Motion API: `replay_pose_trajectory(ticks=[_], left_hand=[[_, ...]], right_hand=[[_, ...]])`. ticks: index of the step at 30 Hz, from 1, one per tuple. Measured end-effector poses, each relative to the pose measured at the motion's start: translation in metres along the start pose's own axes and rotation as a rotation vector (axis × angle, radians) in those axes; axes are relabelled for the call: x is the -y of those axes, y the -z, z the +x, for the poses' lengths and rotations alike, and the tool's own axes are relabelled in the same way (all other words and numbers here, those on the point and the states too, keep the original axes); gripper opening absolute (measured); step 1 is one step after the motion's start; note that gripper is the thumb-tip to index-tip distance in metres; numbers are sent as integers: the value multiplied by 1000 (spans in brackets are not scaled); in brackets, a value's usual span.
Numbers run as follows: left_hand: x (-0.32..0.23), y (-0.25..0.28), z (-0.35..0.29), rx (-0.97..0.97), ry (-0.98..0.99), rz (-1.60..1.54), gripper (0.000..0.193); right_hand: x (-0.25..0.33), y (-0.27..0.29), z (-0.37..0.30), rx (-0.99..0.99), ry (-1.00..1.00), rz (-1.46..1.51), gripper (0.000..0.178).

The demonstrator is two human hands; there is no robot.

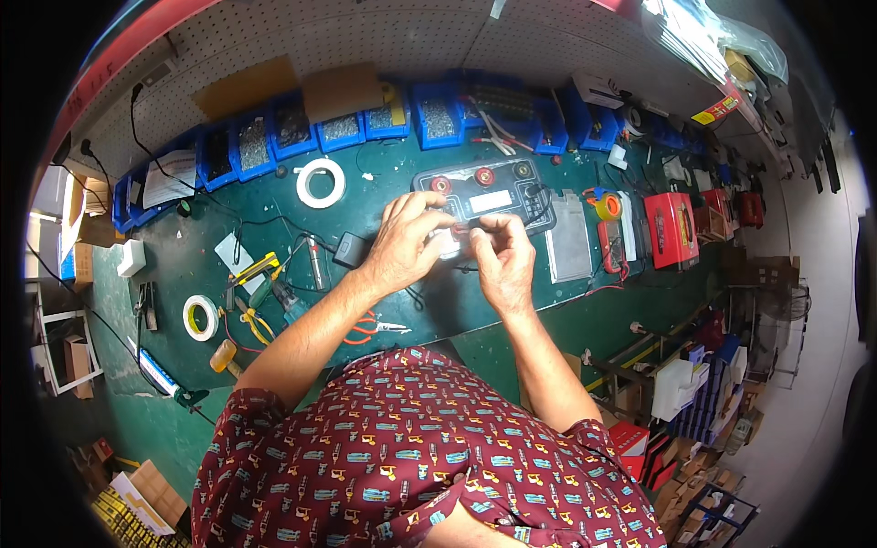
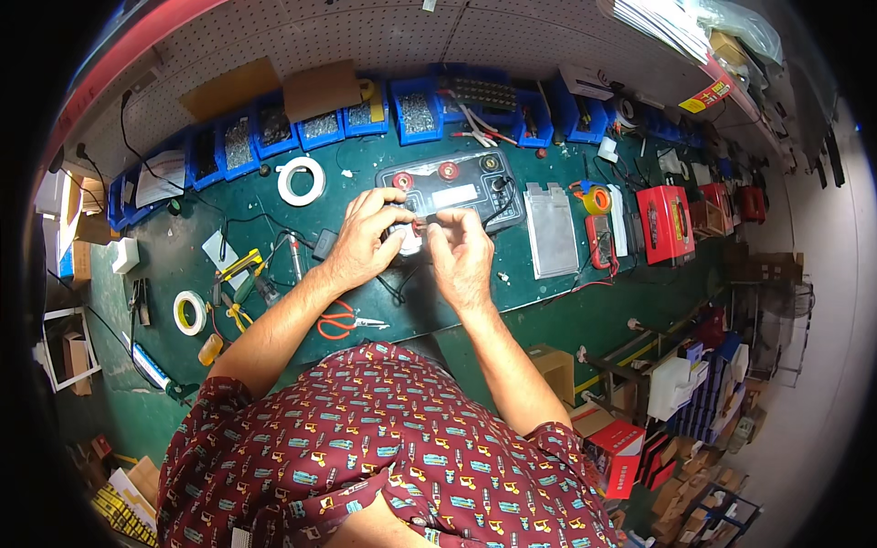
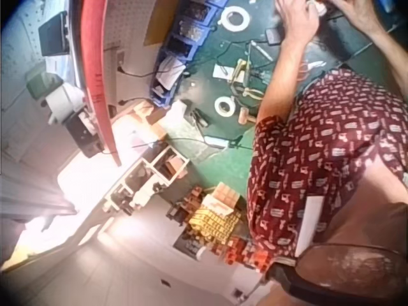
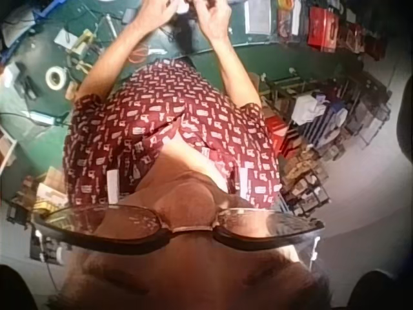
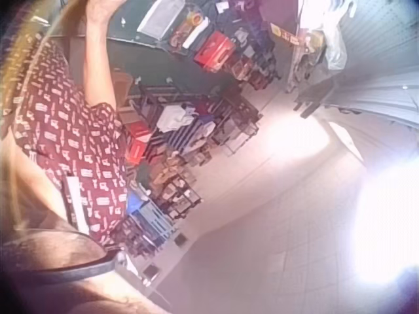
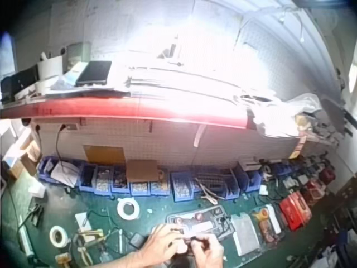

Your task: The person works on a small electronic device at a cluttered workbench. They use scissors to cut wires, pliers to strip insulation, and a screwdriver to tighten connections on the device's terminals. The person repeatedly strips and connects wires to the device throughout the clip.

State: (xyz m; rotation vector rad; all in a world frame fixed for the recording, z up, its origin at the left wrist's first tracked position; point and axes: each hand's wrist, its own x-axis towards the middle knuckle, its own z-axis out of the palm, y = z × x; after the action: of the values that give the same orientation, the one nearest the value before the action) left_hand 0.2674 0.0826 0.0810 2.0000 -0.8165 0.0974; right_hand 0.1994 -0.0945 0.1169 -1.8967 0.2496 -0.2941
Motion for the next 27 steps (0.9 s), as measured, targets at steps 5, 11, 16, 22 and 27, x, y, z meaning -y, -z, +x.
replay_pose_trajectory(ticks=[5,11,16,22,27], left_hand=[[2,1,2,20,-27,-6,27],[4,3,3,50,-50,19,26],[4,0,-2,21,-14,-28,30],[4,0,-5,47,-51,10,30],[4,-1,-6,6,-82,-16,30]], right_hand=[[3,2,2,79,-37,26,17],[2,3,7,67,-9,-124,20],[0,2,2,-9,43,-108,17],[-2,3,1,-25,-21,-77,14],[5,-2,-1,15,138,-283,15]])
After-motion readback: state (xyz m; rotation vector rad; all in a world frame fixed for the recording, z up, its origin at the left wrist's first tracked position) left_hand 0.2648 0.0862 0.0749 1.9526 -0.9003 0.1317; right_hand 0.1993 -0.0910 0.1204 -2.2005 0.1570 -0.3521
